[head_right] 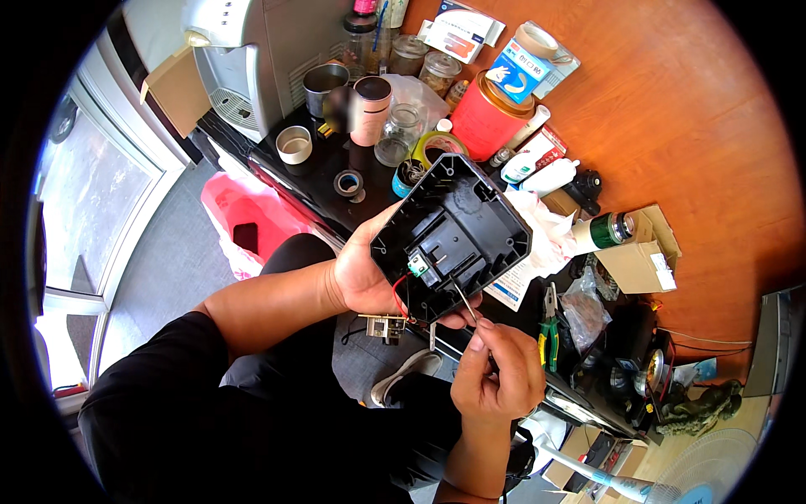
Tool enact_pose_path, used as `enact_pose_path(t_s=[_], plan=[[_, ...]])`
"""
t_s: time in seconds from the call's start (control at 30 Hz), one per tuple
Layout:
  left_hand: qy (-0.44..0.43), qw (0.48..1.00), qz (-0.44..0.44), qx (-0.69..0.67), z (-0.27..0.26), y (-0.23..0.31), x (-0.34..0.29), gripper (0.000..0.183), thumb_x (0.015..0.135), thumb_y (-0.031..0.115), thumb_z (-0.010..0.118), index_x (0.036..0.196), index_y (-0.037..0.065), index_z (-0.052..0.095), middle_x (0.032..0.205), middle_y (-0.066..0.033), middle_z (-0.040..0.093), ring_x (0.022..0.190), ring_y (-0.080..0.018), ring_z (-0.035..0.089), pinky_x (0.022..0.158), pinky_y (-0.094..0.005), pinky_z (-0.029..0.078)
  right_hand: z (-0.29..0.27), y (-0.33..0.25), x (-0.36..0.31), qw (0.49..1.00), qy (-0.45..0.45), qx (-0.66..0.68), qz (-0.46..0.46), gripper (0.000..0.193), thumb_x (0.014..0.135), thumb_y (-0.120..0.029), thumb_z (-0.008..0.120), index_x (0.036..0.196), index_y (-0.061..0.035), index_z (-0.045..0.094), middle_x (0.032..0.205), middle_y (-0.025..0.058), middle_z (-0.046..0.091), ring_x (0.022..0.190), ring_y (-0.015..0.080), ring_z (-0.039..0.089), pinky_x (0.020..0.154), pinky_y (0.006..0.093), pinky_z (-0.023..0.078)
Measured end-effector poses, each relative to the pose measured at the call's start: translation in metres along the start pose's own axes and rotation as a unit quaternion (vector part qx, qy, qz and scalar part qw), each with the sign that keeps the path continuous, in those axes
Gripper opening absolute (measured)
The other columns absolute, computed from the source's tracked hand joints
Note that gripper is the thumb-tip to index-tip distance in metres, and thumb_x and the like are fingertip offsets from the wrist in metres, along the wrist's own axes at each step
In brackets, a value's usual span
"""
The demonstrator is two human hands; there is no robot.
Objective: The person manipulates a green circuit board and a black plastic battery casing, connecting wires and using a screwdriver to secure the components within the housing.
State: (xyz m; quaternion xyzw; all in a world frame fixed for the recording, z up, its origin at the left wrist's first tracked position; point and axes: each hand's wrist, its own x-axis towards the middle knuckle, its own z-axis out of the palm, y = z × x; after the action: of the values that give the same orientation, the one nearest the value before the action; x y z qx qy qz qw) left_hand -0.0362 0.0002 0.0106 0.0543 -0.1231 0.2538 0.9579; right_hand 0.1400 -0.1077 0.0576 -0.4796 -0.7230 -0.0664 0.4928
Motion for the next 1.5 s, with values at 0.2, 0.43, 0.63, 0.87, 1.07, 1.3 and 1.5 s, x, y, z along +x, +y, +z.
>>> enact_pose_path(t_s=[0.2, 0.43, 0.63, 0.87, 1.07, 1.3, 1.5], plan=[[0.019, 0.999, 0.011, -0.039, -0.001, 0.0, 0.001, 0.085, 0.098, 0.069, 0.034, 0.152, 0.004, 0.039, 0.142, -0.0298, 0.051, 0.125, -0.0533, 0.053, 0.108, -0.0644, 0.041, -0.006, -0.007, 0.002, 0.998, -0.034, -0.001, 0.051, 0.015, 0.082, 0.004, 0.069, 0.097, 0.001, 0.071, 0.092, 0.0131, 0.065, 0.078, 0.0209, 0.063, 0.068, 0.0283, 0.049], [-0.003, 0.999, 0.027, 0.042, -0.002, 0.003, 0.005, 0.076, 0.099, 0.066, 0.038, 0.151, 0.01, 0.043, 0.148, -0.0198, 0.049, 0.13, -0.0488, 0.05, 0.11, -0.0618, 0.04, -0.015, -0.006, 0.01, 0.999, -0.012, -0.003, 0.035, 0.03, 0.07, 0.006, 0.082, 0.096, -0.002, 0.068, 0.091, 0.0137, 0.069, 0.078, 0.0236, 0.068, 0.068, 0.0286, 0.053], [0.009, 0.998, 0.028, 0.052, -0.003, 0.0, 0.006, 0.077, 0.1, 0.066, 0.036, 0.151, 0.009, 0.043, 0.147, -0.0196, 0.051, 0.128, -0.0476, 0.053, 0.109, -0.0614, 0.041, -0.012, -0.008, 0.004, 0.993, 0.01, 0.093, 0.072, 0.03, 0.073, 0.007, 0.083, 0.091, -0.0003, 0.061, 0.091, 0.0185, 0.071, 0.083, 0.0256, 0.071, 0.075, 0.032, 0.057], [0.053, 0.998, 0.036, 0.025, -0.002, -0.003, 0.011, 0.079, 0.101, 0.066, 0.029, 0.153, 0.007, 0.039, 0.142, -0.0259, 0.053, 0.121, -0.052, 0.057, 0.107, -0.0593, 0.044, 0.0, -0.004, -0.002, 0.982, 0.01, 0.178, 0.056, 0.035, 0.1, -0.012, 0.061, 0.127, -0.0037, 0.041, 0.093, 0.0226, 0.069, 0.066, 0.014, 0.057, 0.062, 0.0235, 0.048], [0.021, 0.998, 0.01, 0.064, -0.006, -0.003, 0.009, 0.079, 0.099, 0.068, 0.035, 0.149, 0.007, 0.045, 0.142, -0.0211, 0.055, 0.125, -0.0432, 0.057, 0.108, -0.0575, 0.043, -0.004, -0.007, -0.002, 0.968, -0.015, 0.24, 0.074, 0.033, 0.096, -0.007, 0.065, 0.118, -0.0012, 0.041, 0.09, 0.0235, 0.069, 0.076, 0.0206, 0.067, 0.071, 0.0306, 0.055], [0.08, 0.996, -0.006, 0.032, -0.011, -0.007, 0.009, 0.08, 0.098, 0.068, 0.034, 0.148, 0.006, 0.046, 0.138, -0.0225, 0.058, 0.121, -0.0427, 0.06, 0.105, -0.0545, 0.046, 0.006, -0.007, 0.001, 0.991, -0.048, 0.123, -0.004, 0.028, 0.102, -0.012, 0.056, 0.123, -0.0021, 0.038, 0.084, 0.0186, 0.066, 0.06, 0.0109, 0.051, 0.06, 0.0229, 0.047], [0.05, 0.997, 0.0, 0.066, -0.012, -0.004, 0.005, 0.075, 0.098, 0.067, 0.041, 0.145, 0.01, 0.051, 0.138, -0.0144, 0.061, 0.125, -0.032, 0.059, 0.107, -0.0504, 0.044, 0.008, -0.014, 0.003, 0.988, -0.046, 0.135, 0.052, 0.022, 0.1, -0.004, 0.053, 0.12, 0.0005, 0.044, 0.084, 0.0168, 0.066, 0.062, 0.0108, 0.052, 0.062, 0.0236, 0.048]])
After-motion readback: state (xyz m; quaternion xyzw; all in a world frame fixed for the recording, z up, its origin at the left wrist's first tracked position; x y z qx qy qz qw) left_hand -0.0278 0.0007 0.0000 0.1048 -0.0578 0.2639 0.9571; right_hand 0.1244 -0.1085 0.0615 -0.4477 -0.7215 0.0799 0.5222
